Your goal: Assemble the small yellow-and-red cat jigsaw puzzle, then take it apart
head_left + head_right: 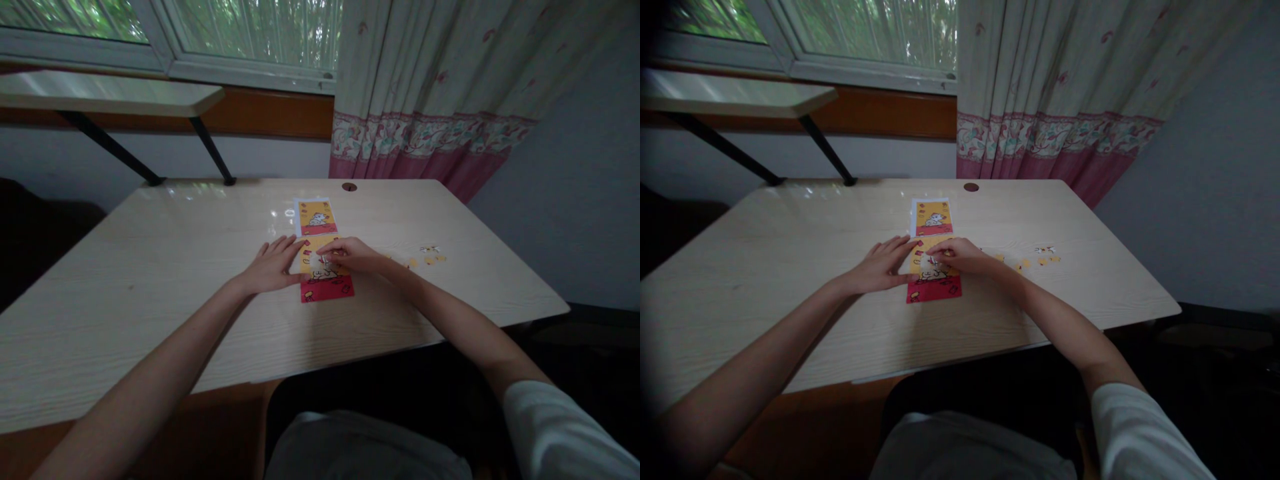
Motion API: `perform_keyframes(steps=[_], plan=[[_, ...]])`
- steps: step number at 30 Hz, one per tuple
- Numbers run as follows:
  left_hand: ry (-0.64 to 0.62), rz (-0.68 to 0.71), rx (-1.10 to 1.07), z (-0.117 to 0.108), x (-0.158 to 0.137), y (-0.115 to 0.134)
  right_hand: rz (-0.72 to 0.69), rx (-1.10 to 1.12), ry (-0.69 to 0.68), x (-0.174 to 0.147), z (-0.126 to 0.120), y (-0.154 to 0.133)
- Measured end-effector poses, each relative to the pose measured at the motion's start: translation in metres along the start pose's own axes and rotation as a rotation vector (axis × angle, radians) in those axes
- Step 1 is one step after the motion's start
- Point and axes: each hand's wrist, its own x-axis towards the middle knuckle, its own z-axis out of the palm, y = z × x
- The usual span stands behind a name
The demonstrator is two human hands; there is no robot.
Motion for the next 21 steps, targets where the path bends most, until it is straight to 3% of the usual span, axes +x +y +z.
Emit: perform_keyframes(steps=[5, 10, 13, 21], plan=[[0.065, 0.020, -0.045, 0.002, 0.001, -0.003, 0.015, 0.095, 0.061, -0.002, 0.001, -0.001], [0.334, 0.105, -0.220, 0.001, 0.003, 0.007, 0.036, 0.329, 0.116, -0.001, 0.005, 0.001], [0.354, 0.176, -0.395, -0.001, 0.003, 0.019, 0.085, 0.403, 0.128, -0.001, 0.008, 0.001], [0.403, 0.117, -0.557, 0.002, 0.004, 0.033, 0.091, 0.412, 0.133, -0.002, 0.012, -0.004]])
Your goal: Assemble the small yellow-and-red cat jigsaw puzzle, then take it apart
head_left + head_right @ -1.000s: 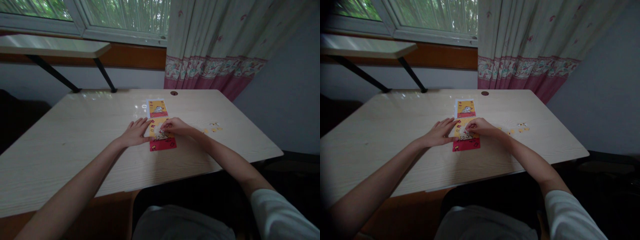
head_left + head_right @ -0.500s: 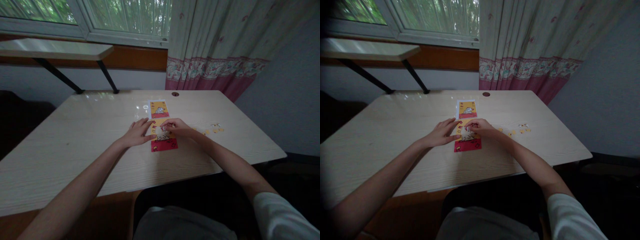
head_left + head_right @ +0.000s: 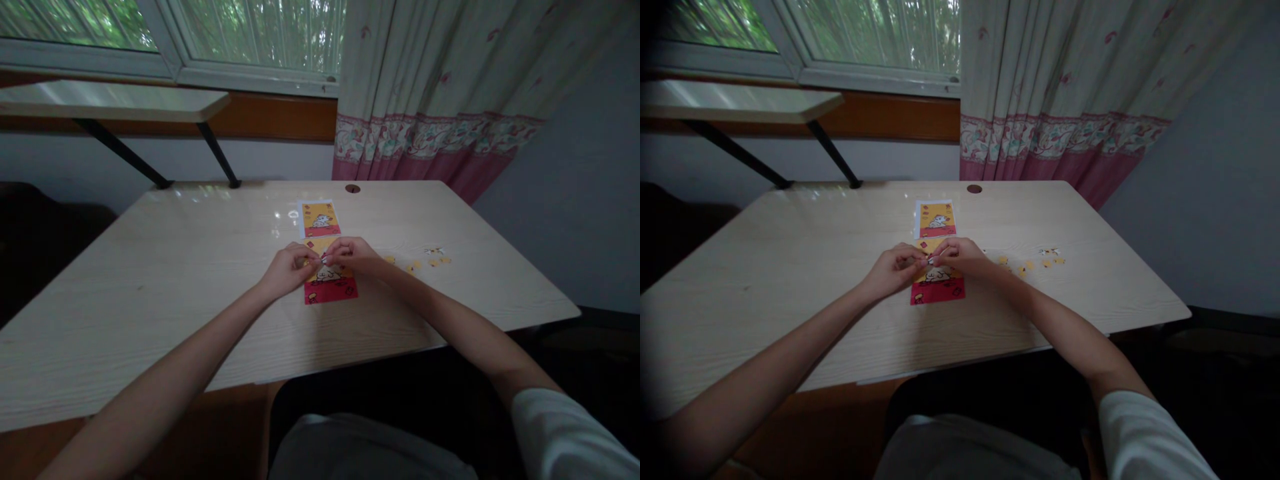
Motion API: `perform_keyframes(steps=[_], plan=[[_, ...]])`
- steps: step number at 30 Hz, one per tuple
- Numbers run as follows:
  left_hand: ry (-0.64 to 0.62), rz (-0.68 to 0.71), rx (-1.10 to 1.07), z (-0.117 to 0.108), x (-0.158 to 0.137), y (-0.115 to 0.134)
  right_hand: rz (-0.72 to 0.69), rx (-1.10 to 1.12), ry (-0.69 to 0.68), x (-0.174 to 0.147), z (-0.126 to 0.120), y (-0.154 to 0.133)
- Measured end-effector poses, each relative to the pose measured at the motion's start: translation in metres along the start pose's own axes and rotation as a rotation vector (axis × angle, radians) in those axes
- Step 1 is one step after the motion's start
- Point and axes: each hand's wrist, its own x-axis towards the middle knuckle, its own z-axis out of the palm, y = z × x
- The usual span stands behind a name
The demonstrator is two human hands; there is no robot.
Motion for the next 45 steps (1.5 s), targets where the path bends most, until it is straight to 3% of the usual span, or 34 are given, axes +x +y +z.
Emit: perform_keyframes(steps=[11, 21, 29, 33, 37, 41, 45], plan=[[-0.003, -0.150, -0.039, -0.001, 0.002, -0.001, -0.266, -0.490, 0.109, -0.007, -0.005, -0.011], [-0.023, -0.144, -0.044, -0.001, 0.002, -0.006, -0.521, -0.806, 0.152, -0.004, -0.005, 0.000], [-0.082, -0.113, -0.034, -0.008, 0.002, -0.010, -0.565, -0.922, 0.156, -0.008, -0.004, -0.002], [-0.092, 0.018, 0.208, -0.022, 0.002, -0.017, -0.509, -0.894, 0.121, -0.005, -0.002, 0.007], [-0.184, 0.041, 0.430, -0.027, 0.001, -0.027, -0.454, -0.886, 0.069, -0.004, 0.003, 0.014], [-0.323, 0.029, 0.526, -0.026, 0.000, -0.032, -0.441, -0.898, 0.071, -0.003, 0.007, 0.015], [-0.345, 0.024, 0.549, -0.025, 0.000, -0.032, -0.430, -0.907, 0.059, -0.003, 0.007, 0.013]])
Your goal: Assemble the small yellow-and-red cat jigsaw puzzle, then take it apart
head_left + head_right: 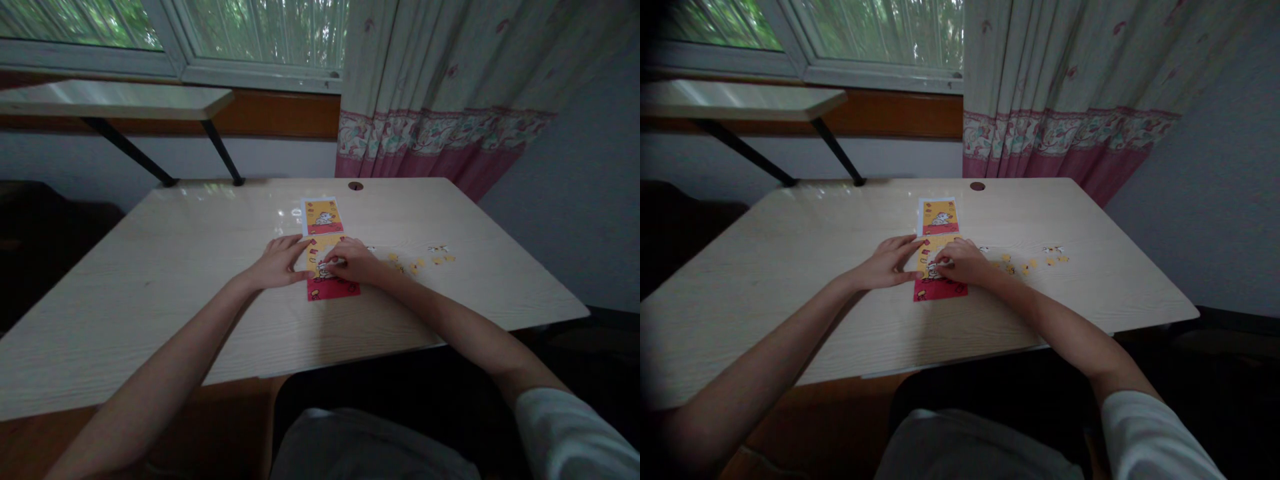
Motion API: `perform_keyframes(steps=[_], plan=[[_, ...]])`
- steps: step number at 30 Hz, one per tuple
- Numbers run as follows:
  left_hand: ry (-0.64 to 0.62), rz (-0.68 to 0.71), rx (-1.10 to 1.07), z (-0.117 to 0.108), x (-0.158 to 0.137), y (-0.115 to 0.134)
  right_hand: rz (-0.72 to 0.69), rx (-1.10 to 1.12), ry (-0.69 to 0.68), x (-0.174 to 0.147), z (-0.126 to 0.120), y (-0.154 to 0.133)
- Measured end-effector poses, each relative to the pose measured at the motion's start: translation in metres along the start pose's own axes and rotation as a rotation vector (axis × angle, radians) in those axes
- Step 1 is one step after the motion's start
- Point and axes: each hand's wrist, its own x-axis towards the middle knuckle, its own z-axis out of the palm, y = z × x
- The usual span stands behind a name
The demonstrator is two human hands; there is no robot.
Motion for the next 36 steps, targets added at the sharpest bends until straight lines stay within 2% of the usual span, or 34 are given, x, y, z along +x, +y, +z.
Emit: perform_keyframes(steps=[6, 15, 29, 36], plan=[[0.014, -0.002, 0.005, 0.000, 0.000, 0.000, -0.028, 0.004, 0.008, -0.002, -0.005, 0.000], [0.002, -0.004, 0.008, 0.001, 0.001, -0.001, -0.248, -0.065, -0.085, -0.006, -0.012, -0.007], [0.006, 0.001, 0.030, 0.000, 0.000, 0.001, -0.254, -0.228, -0.196, -0.002, -0.022, -0.020], [0.012, 0.004, 0.027, 0.001, 0.000, -0.001, -0.200, -0.152, -0.208, -0.002, -0.019, -0.015]])
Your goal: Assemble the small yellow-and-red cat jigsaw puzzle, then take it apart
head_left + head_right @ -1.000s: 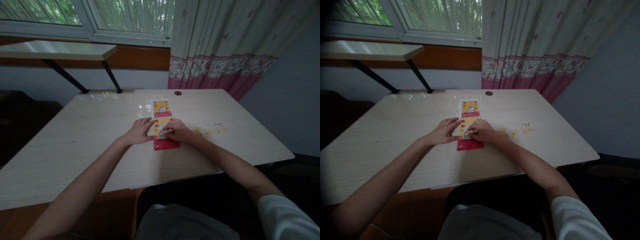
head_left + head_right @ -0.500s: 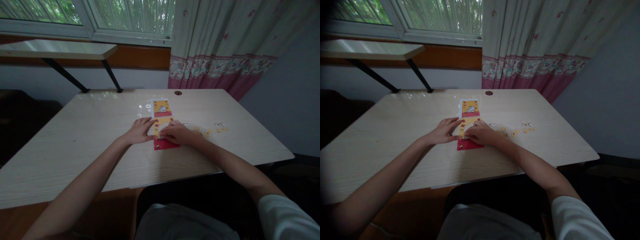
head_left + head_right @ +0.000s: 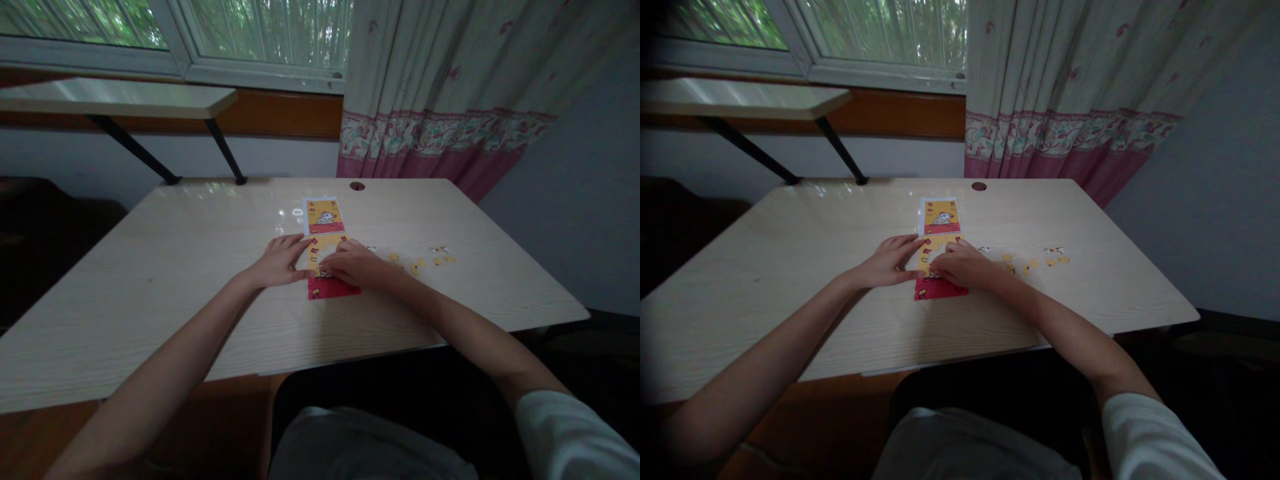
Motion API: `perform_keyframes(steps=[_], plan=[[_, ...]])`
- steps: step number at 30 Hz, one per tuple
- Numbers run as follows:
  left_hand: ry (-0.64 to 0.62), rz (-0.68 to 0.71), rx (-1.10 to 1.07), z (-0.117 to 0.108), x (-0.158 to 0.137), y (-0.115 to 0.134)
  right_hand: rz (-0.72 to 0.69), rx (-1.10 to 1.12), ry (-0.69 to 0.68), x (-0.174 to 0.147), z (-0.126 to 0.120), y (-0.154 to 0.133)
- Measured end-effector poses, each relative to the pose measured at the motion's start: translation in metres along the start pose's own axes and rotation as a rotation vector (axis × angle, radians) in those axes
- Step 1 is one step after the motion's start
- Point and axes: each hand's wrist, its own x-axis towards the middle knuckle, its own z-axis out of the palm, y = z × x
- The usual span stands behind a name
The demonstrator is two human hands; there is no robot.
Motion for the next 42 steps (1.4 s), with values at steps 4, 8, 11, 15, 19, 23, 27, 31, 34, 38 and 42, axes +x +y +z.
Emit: perform_keyframes(steps=[4, 8, 11, 15, 19, 23, 27, 31, 34, 38, 42], plan=[[0.005, -0.003, -0.010, 0.000, 0.000, 0.000, 0.050, 0.109, 0.071, -0.004, 0.001, 0.011], [0.005, 0.001, -0.022, 0.000, 0.000, 0.000, 0.054, 0.119, 0.095, -0.009, -0.004, 0.023], [0.010, 0.009, -0.029, 0.000, 0.000, 0.000, 0.079, 0.086, 0.087, -0.014, -0.008, 0.030], [0.046, -0.006, -0.028, 0.002, 0.000, 0.001, 0.117, 0.073, 0.069, -0.016, -0.009, 0.033], [0.087, -0.033, -0.021, 0.004, 0.001, 0.002, 0.133, 0.069, 0.096, -0.012, -0.003, 0.028], [0.096, -0.061, -0.012, 0.005, 0.002, 0.003, 0.158, 0.065, 0.124, -0.004, 0.006, 0.015], [0.100, -0.083, -0.003, 0.003, 0.002, 0.007, 0.243, 0.061, 0.133, 0.003, 0.011, 0.001], [0.094, -0.108, -0.016, 0.002, 0.003, 0.010, 0.281, 0.067, 0.107, 0.009, 0.011, -0.006], [0.090, -0.121, -0.029, 0.003, 0.004, 0.009, 0.319, 0.119, 0.078, 0.012, 0.011, -0.005], [0.097, -0.119, -0.038, 0.004, 0.005, 0.008, 0.357, 0.165, 0.073, 0.014, 0.015, -0.001], [0.097, -0.121, -0.043, 0.005, 0.005, 0.007, 0.334, 0.182, 0.076, 0.014, 0.017, 0.001]])
